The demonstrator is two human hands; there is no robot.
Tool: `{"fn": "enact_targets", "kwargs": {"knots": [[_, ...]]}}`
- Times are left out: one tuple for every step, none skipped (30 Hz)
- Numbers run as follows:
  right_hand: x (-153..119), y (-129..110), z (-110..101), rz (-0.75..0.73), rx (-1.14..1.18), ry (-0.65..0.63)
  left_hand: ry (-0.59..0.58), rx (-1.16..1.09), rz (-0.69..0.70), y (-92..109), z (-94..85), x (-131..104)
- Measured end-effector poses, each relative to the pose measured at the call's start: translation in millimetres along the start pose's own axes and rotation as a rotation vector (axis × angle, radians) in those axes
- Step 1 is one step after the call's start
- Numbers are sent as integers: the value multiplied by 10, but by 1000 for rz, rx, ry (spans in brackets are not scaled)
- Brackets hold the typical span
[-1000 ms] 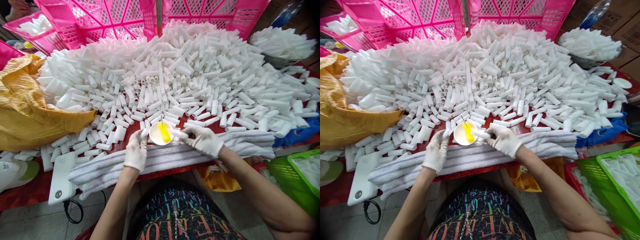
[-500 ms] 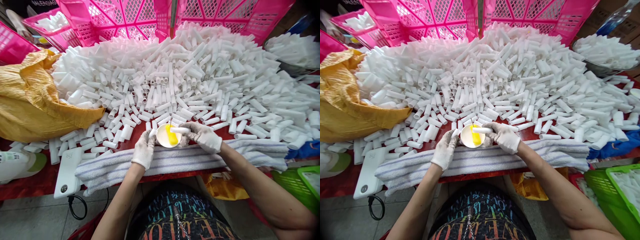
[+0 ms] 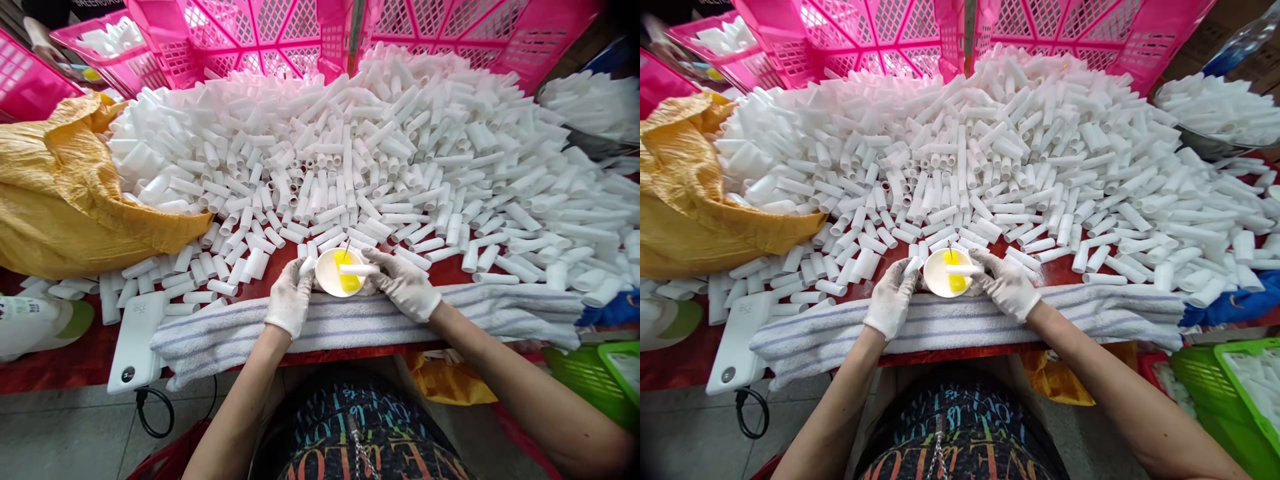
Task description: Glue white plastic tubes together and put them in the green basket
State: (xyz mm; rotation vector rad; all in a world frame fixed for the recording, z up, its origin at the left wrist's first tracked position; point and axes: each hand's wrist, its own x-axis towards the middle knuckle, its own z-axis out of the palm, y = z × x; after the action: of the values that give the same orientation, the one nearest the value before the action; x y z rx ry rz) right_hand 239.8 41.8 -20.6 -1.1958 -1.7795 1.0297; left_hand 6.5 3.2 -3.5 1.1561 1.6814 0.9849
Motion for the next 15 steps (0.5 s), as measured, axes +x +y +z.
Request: {"fn": "enact_targets", "kwargs": {"knots": [[-16,4,10,18,-5,10,9,-8,2,-1,4,0],[-28,7,20,17,-6,15,19,-8,6,1,5,-3],[-39,9,28,0,-2,23,27,-4,7,7,4,-8],[-49,10,34,-30,2,30,36,2,7,17,1,-15],[-57,11,38,-60,3,29,43,9,4,31,-3,-24],[-65,11,40,-78,-1,24,48,14,-2,46,-8,-32],[-72,10,40,-83,-10,21,52,13,-10,62,-13,-41],[-78,8,40,-83,-22,27,50,2,-19,77,-16,-49],[-83,3,40,-90,-32,38,44,-12,-28,90,-17,-56],[-86,-4,39,-106,-37,50,36,-24,-34,100,-17,-62],[-87,-13,38,-132,-39,65,30,-32,-35,109,-15,-68],[-86,-25,35,-171,-46,75,26,-34,-35,115,-12,-74],[-82,-37,30,-216,-55,80,23,-28,-36,120,-8,-80],[-75,-50,24,-257,-67,80,21,-18,-37,124,-4,-85],[-67,-61,18,-285,-76,76,18,-11,-40,126,0,-91]]}}
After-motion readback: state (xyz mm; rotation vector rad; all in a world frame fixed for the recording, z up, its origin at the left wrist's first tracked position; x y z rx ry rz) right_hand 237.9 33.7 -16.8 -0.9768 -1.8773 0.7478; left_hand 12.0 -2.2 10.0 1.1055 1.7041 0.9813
